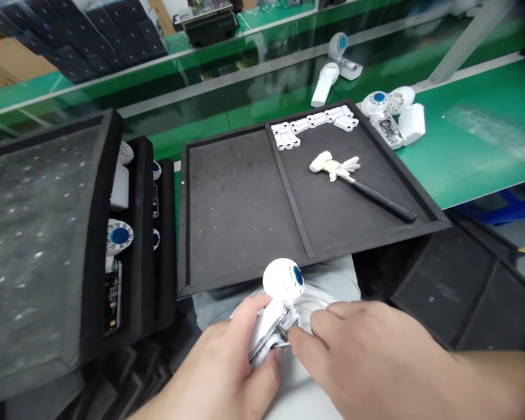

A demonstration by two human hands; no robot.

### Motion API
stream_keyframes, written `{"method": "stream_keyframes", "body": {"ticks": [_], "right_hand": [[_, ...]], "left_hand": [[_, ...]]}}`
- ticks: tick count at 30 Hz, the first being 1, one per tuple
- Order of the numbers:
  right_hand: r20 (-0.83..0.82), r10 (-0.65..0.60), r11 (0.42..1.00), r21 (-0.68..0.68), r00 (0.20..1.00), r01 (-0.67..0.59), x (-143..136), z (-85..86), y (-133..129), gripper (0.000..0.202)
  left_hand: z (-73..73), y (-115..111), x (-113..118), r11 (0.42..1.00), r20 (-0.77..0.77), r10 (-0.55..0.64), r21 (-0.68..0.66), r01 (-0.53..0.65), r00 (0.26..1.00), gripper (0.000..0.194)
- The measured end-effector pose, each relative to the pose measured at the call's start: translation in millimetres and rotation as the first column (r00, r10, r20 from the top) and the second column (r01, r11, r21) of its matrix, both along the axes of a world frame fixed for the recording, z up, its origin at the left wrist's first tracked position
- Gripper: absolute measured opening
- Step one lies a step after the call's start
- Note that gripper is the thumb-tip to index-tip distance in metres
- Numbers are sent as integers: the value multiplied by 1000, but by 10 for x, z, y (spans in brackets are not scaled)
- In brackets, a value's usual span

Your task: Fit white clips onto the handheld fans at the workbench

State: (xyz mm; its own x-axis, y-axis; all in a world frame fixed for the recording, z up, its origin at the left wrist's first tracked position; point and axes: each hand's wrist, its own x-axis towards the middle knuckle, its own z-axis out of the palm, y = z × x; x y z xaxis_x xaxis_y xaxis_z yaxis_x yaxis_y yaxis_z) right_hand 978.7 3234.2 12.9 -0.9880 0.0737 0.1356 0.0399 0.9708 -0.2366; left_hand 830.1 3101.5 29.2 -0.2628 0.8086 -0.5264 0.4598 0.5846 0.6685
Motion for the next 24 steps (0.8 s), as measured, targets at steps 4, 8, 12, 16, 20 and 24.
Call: {"method": "stream_keyframes", "body": {"ticks": [4,8,12,16,20,24], "right_hand": [[-59,-17,999,50,998,20,-17,-30,-46,10],[-27,-21,999,46,999,22,-25,-71,-120,11],[-13,-45,998,45,999,45,9,-56,-134,11],[-4,3,1000,16,1000,-3,64,-33,-85,14],[38,-18,1000,-13,999,18,116,-15,-43,19],[20,-87,986,-142,996,89,159,-46,62,22]], "left_hand": [[-42,-38,-2,999,-16,-23,-31,22,1000,41],[-127,-96,-11,996,15,-75,-42,75,997,45],[-134,-108,-15,997,38,-53,-62,55,998,47],[-93,-95,-31,997,66,-15,-69,20,998,49],[-98,-91,-54,998,125,45,-54,-39,991,50],[-109,-64,-63,980,303,197,-52,-190,932,37]]}}
